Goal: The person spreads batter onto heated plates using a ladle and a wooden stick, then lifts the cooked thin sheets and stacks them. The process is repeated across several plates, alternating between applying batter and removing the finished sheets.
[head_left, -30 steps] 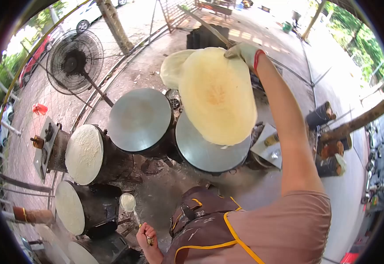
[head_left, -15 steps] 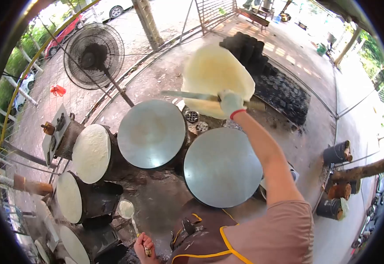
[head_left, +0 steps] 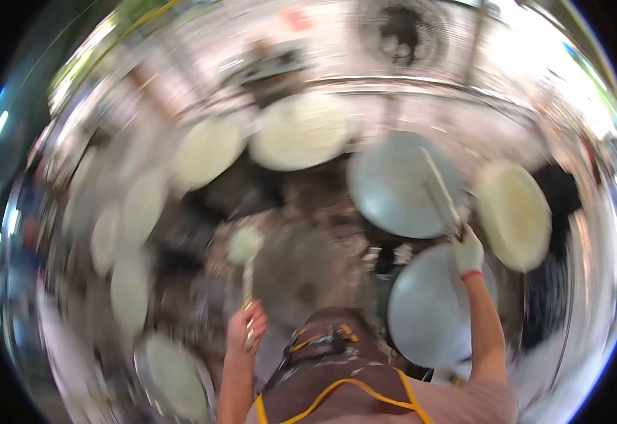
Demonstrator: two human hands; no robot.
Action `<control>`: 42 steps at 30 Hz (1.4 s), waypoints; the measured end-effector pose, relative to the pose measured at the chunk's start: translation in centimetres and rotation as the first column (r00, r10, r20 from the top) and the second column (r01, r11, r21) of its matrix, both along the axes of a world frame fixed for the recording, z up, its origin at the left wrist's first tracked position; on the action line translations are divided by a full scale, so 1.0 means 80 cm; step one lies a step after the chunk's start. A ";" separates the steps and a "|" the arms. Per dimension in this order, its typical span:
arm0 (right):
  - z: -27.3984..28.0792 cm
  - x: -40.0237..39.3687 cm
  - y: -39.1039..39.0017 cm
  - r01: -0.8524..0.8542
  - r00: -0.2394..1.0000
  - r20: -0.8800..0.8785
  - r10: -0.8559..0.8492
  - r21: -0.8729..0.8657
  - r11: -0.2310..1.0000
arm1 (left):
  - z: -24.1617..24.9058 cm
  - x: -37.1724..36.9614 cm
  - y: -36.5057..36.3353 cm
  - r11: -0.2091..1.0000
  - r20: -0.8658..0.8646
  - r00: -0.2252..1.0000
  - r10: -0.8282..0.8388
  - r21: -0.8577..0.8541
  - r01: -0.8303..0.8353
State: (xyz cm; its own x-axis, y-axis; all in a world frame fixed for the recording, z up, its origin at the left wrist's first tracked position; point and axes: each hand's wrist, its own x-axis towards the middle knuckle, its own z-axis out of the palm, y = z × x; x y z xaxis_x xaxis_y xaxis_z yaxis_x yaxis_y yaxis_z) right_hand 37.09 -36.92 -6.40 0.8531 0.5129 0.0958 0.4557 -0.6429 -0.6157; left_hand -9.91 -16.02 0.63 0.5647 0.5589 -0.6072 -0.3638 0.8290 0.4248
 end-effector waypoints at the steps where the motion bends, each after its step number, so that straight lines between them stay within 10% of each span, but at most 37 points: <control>1: -0.019 -0.029 0.036 -0.106 0.991 -0.079 0.107 0.010 0.994 | 0.005 -0.019 -0.004 0.994 0.002 0.994 0.105 0.011 -0.105; 6: -0.083 -0.237 0.200 -0.560 0.662 -0.452 0.598 0.231 0.795 | 0.001 -0.164 -0.029 0.891 -0.032 0.902 0.432 0.170 -0.421; 12: -0.061 -0.585 0.308 -0.637 0.151 -0.772 0.617 0.401 0.659 | -0.036 -0.400 -0.086 0.687 -0.264 0.635 0.726 0.258 -0.679; 16: -0.052 -0.824 0.360 -0.989 0.030 -0.778 0.627 0.068 0.133 | -0.151 -0.583 -0.140 0.692 -0.455 0.582 0.674 0.113 -0.713; 18: -0.063 -0.934 0.373 -0.953 -0.182 -0.596 0.782 -0.089 -0.290 | -0.198 -0.651 -0.176 0.692 -0.546 0.574 0.610 0.014 -0.722; 21: -0.112 -1.068 0.392 -0.853 -0.232 -0.470 0.851 -0.322 -0.411 | -0.247 -0.716 -0.212 0.790 -0.695 0.561 0.450 0.017 -0.613; 24: -0.131 -1.159 0.422 -0.646 -0.274 -0.600 0.752 -0.464 -0.606 | -0.245 -0.737 -0.200 0.914 -0.962 0.216 0.166 0.068 -0.400; 26: -0.096 -1.200 0.438 -0.450 -0.305 -0.781 0.544 -0.385 -0.805 | -0.349 -0.758 -0.222 0.980 -0.993 -0.054 0.109 0.116 -0.164; 27: -0.104 -1.204 0.438 -0.520 -0.259 -0.780 0.570 -0.384 -0.763 | -0.387 -0.763 -0.230 0.993 -0.976 -0.190 0.104 0.114 -0.039; 30: -0.145 -1.184 0.415 -0.681 -0.053 -0.859 0.509 -0.342 -0.647 | -0.349 -0.747 -0.173 0.932 -0.895 0.446 0.031 -0.135 -0.335; 32: -0.154 -1.162 0.372 -0.865 -0.070 -0.915 0.398 -0.143 -0.481 | -0.339 -0.754 -0.167 0.756 -0.404 0.759 0.511 -0.210 -0.620; 36: -0.083 -1.180 0.339 -0.999 0.020 -0.978 0.207 -0.027 -0.032 | -0.231 -0.778 -0.139 0.544 0.218 0.498 0.839 -0.338 -0.768; 42: 0.146 -1.270 0.377 -0.816 -0.496 -0.858 0.133 0.513 0.265 | 0.048 -0.841 -0.056 0.350 0.157 0.406 0.900 0.292 -0.890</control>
State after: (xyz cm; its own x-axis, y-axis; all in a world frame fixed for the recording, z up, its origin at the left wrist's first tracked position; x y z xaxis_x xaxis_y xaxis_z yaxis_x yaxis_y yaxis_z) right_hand -64.47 -6.77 5.25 -0.8135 0.3411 -0.4709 0.1165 -0.6979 -0.7067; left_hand -77.16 -20.51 4.51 -0.3944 0.8609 -0.3214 -0.7973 -0.1468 0.5854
